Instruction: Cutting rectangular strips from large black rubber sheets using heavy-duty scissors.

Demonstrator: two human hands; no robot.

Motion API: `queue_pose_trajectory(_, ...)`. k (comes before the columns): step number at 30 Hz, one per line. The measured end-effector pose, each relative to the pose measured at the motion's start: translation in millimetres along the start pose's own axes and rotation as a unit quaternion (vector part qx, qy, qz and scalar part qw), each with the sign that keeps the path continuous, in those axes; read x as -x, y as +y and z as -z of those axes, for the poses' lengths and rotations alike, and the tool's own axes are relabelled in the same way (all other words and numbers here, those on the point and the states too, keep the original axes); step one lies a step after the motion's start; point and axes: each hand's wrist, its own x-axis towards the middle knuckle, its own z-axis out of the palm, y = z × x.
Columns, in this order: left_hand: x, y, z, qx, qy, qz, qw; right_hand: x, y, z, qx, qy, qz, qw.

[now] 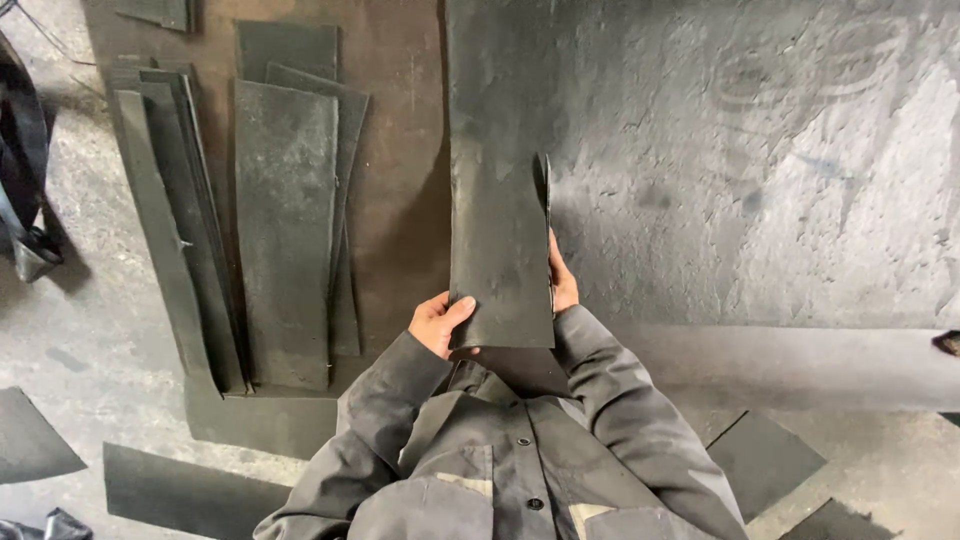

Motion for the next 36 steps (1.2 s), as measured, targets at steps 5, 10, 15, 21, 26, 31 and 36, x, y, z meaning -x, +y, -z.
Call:
queue_pose_trajectory(5, -6, -3, 8, -0.018, 0.01, -0.012, 1.0, -3, 11, 2, 0.056, 0.007, 0.074, 0.996)
queue_pose_trajectory(10, 12, 19, -9, -0.043, 0.043, 0.021, 0.998, -3, -2, -6, 0.132, 0.078, -0.064, 0.986)
queue_pose_trajectory(15, 11, 15, -4, -0.013, 0.002, -0.022, 1.0, -9, 14, 18, 0.107, -0.026, 0.052, 0.993)
queue_pose_trajectory(21, 29, 22, -10, 0.007, -0.024, -0.039, 0.999, -67, -17, 19, 0.143, 0.005, 0.019, 0.989)
queue_pose_trajectory(26, 23, 22, -6, 0.027, -0.041, -0.06, 0.997, -70, -26, 8, 0.098, 0.002, 0.057, 0.994)
queue_pose_trajectory(31, 22, 24, -1, 0.025, -0.045, -0.046, 0.998, -72, -12, 5, 0.096, 0.052, 0.026, 0.994)
queue_pose_trajectory(36, 32, 33, -4, 0.018, -0.045, -0.043, 0.998, -67, -16, -2, 0.157, 0.106, -0.037, 0.981)
